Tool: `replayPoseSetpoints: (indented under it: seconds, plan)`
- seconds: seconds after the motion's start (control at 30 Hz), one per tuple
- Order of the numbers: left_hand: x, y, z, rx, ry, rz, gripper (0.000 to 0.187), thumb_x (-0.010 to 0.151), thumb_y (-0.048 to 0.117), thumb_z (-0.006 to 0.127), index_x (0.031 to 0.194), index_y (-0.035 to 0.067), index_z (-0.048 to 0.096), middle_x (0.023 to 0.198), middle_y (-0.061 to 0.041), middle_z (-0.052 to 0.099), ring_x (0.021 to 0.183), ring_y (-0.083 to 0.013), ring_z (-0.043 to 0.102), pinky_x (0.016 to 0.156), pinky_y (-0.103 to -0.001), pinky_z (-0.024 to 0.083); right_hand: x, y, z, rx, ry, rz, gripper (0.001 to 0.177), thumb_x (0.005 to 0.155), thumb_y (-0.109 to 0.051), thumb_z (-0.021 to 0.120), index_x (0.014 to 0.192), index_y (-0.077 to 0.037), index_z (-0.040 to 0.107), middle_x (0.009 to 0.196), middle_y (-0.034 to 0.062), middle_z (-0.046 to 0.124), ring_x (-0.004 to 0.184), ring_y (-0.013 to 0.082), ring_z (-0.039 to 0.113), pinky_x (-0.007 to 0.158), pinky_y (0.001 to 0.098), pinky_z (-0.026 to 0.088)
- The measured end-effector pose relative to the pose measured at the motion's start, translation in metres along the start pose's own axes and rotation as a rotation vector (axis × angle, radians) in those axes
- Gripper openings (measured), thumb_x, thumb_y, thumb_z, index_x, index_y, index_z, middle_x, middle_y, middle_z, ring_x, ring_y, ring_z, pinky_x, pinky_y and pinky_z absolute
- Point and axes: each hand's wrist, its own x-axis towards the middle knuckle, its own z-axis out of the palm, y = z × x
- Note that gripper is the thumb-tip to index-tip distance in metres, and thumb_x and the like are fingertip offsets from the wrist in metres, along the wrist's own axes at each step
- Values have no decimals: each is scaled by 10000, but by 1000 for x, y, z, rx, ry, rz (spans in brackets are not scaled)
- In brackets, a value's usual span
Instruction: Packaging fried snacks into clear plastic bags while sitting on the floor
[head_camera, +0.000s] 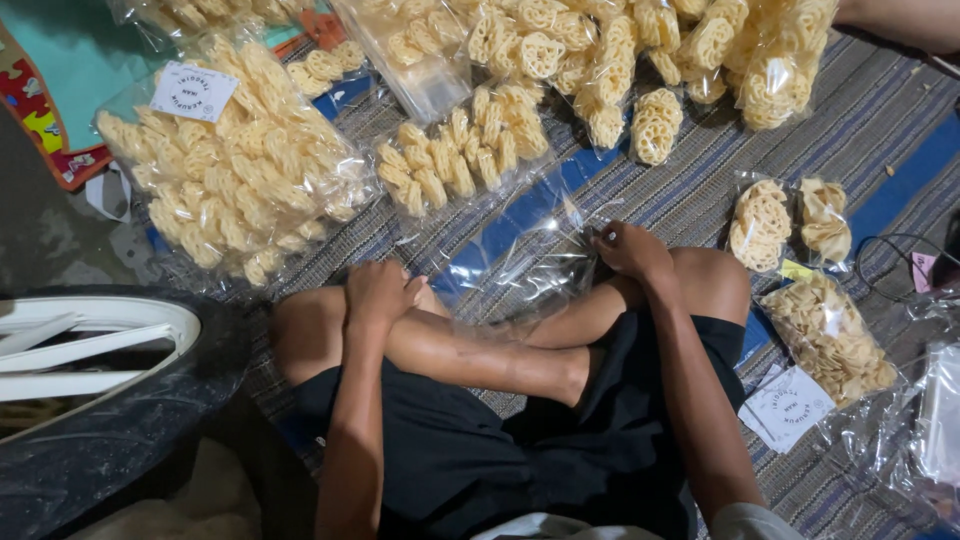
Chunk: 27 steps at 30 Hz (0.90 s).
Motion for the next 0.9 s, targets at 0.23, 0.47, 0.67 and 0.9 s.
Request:
replayPoseSetpoints:
  seconds: [0.23, 0.47, 0.67, 0.9]
  plan:
    - [11, 10, 14, -25, -51, -21, 460, 932, 453, 632, 947, 22, 792, 934, -252, 763, 993, -438, 731, 863, -505, 562, -4, -4, -2, -18, 7, 22, 497, 923, -542, 535, 1244, -200, 700, 1133, 234, 750, 1135, 473, 669, 962, 584, 521]
    - [44, 3, 55, 30, -127, -166, 537, 1010, 402, 397, 932, 64, 807, 964, -181, 779, 1001, -380, 744, 816, -502, 572, -2, -2, -2, -40, 4, 17, 494, 932, -540, 534, 1255, -206, 701, 1151, 258, 738, 1142, 476, 667, 962, 578, 519]
    - [36, 12, 21, 52, -175, -148, 448, 975, 315, 450, 968, 47, 809, 1005, -187, 781, 1042, -379, 738, 823, -508, 583, -3, -1, -3, -11, 19, -2, 473, 927, -510, 544, 1234, -188, 702, 1131, 247, 745, 1135, 480, 663, 960, 588, 518]
    - [33, 9, 17, 14, -247, -212, 575, 980, 380, 358, 1122, -1, 765, 1134, -214, 755, 1127, -405, 702, 910, -542, 562, 1, 4, -1, -26, 13, -8, 493, 930, -535, 531, 1257, -205, 693, 1147, 246, 742, 1143, 477, 662, 966, 586, 516]
